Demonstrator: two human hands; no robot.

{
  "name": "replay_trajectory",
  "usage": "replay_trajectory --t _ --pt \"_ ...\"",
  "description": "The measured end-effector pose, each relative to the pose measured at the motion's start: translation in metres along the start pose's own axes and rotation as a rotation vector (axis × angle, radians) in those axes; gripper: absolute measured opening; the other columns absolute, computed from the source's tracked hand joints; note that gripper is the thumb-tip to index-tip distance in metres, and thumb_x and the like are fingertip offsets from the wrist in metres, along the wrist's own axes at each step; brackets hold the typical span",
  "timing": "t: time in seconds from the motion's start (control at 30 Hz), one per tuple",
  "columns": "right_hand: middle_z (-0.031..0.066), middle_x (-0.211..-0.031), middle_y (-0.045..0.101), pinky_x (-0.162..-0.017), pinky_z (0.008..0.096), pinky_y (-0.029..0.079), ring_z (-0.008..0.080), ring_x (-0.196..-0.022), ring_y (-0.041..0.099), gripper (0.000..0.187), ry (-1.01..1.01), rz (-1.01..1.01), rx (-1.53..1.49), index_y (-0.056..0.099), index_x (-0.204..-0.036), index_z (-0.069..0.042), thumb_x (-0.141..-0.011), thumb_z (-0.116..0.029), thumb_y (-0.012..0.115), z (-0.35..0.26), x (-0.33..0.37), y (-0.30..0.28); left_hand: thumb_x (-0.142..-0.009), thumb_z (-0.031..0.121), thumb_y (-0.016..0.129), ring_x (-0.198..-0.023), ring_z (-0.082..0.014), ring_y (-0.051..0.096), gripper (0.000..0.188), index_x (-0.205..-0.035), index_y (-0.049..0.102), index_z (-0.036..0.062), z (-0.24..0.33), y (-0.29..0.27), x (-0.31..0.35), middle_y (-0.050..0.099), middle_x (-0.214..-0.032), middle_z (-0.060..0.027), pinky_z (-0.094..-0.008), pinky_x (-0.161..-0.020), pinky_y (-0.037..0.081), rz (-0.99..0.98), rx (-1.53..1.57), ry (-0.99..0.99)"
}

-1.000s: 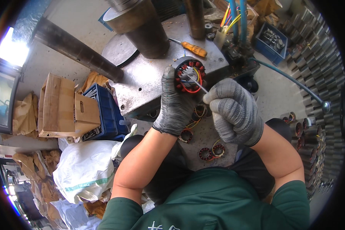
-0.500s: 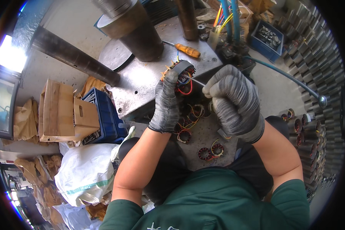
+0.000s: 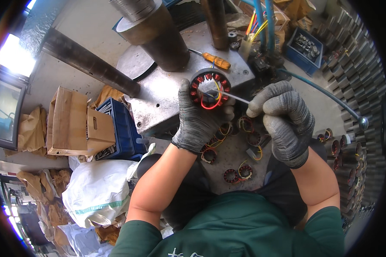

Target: Assembling and testing stator components for small electric motors using a press machine and handheld probe.

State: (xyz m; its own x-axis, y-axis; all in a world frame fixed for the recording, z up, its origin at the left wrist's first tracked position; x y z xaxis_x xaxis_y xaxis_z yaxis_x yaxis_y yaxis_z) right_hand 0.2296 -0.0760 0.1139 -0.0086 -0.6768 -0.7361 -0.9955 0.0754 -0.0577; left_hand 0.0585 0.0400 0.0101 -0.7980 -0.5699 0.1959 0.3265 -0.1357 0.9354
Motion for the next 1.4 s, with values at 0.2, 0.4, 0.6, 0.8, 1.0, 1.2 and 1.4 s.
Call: replay_trajectory --t 0.2,0.4,0.6,0.8,1.0,1.2,1.4 --pt "0.0197 -0.116 0.065 -0.091 0.0409 0.061 0.0260 -0.099 0.071 0.018 0.009 -0.088 0.098 0.060 -0.115 -0.003 -0.100 0.007 0.057 0.007 0.003 0.010 -0.082 0.098 0.046 -0.101 -0.0372 0.067 0.104 -0.138 0.066 0.0124 -0.009 0.011 0.005 0.070 -0.124 -0.0184 -0.0520 -0.090 0.053 0.122 0.084 -0.001" --pt "0.0159 -0.113 0.072 -0.077 0.0338 0.062 0.0188 -0.089 0.072 0.016 0.003 0.039 0.052 0.063 -0.110 -0.002 -0.098 0.009 0.061 0.019 0.004 0.020 -0.086 0.095 0.040 -0.110 -0.0368 0.065 0.097 -0.142 0.065 0.0198 -0.008 0.015 0.005 0.069 -0.129 -0.0133 -0.0543 -0.094 0.050 0.039 0.076 0.002" --pt "0.0159 -0.120 0.067 -0.079 0.0322 0.061 0.0176 -0.093 0.069 0.016 0.067 0.022 -0.091 0.060 -0.118 -0.003 -0.105 0.006 0.057 0.027 0.009 0.023 -0.089 0.097 0.033 -0.102 -0.0349 0.066 0.099 -0.140 0.065 0.0182 -0.011 0.017 0.005 0.071 -0.122 -0.0129 -0.0537 -0.086 0.053 0.074 0.036 0.031" --pt "0.0186 -0.124 0.064 -0.081 0.0363 0.063 0.0235 -0.097 0.071 0.018 0.091 -0.009 -0.171 0.059 -0.121 -0.003 -0.106 0.007 0.055 0.027 0.009 0.025 -0.088 0.099 0.030 -0.098 -0.0342 0.065 0.102 -0.135 0.068 0.0155 -0.011 0.022 0.005 0.072 -0.118 -0.0136 -0.0529 -0.083 0.054 0.125 -0.002 0.052" --pt "0.0205 -0.124 0.064 -0.082 0.0417 0.065 0.0277 -0.099 0.072 0.017 0.076 -0.009 -0.141 0.058 -0.123 -0.003 -0.107 0.003 0.055 0.026 0.008 0.026 -0.089 0.098 0.030 -0.095 -0.0330 0.063 0.103 -0.135 0.066 0.0140 -0.013 0.023 0.005 0.069 -0.117 -0.0132 -0.0507 -0.079 0.053 0.168 -0.002 0.045" --pt "0.0218 -0.124 0.064 -0.082 0.0432 0.066 0.0294 -0.101 0.072 0.017 0.088 -0.061 -0.156 0.057 -0.125 -0.003 -0.108 0.000 0.055 0.026 0.006 0.026 -0.095 0.085 0.033 -0.107 -0.0268 0.061 0.080 -0.133 0.066 0.0229 -0.009 0.028 0.011 0.068 -0.122 -0.0065 -0.0514 -0.090 0.051 0.094 -0.046 -0.002" --pt "0.0215 -0.124 0.064 -0.082 0.0429 0.066 0.0293 -0.101 0.072 0.016 0.085 -0.074 -0.089 0.057 -0.124 -0.004 -0.108 0.000 0.055 0.027 0.007 0.027 -0.092 0.089 0.033 -0.090 -0.0269 0.062 0.081 -0.121 0.069 0.0225 -0.010 0.031 0.010 0.068 -0.105 -0.0056 -0.0481 -0.074 0.051 0.198 -0.007 0.002"
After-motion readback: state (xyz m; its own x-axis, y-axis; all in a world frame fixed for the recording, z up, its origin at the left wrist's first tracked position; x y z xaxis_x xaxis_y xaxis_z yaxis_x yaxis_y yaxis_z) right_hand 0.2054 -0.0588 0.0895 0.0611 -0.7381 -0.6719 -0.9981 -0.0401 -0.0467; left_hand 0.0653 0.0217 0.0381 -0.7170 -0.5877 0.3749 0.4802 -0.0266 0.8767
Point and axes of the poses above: each hand's wrist, its own x-axis away from the middle knuckle, its own y-axis out of the palm, z = x × y, the point moved 4 cm from there along -x, towards the middle knuckle
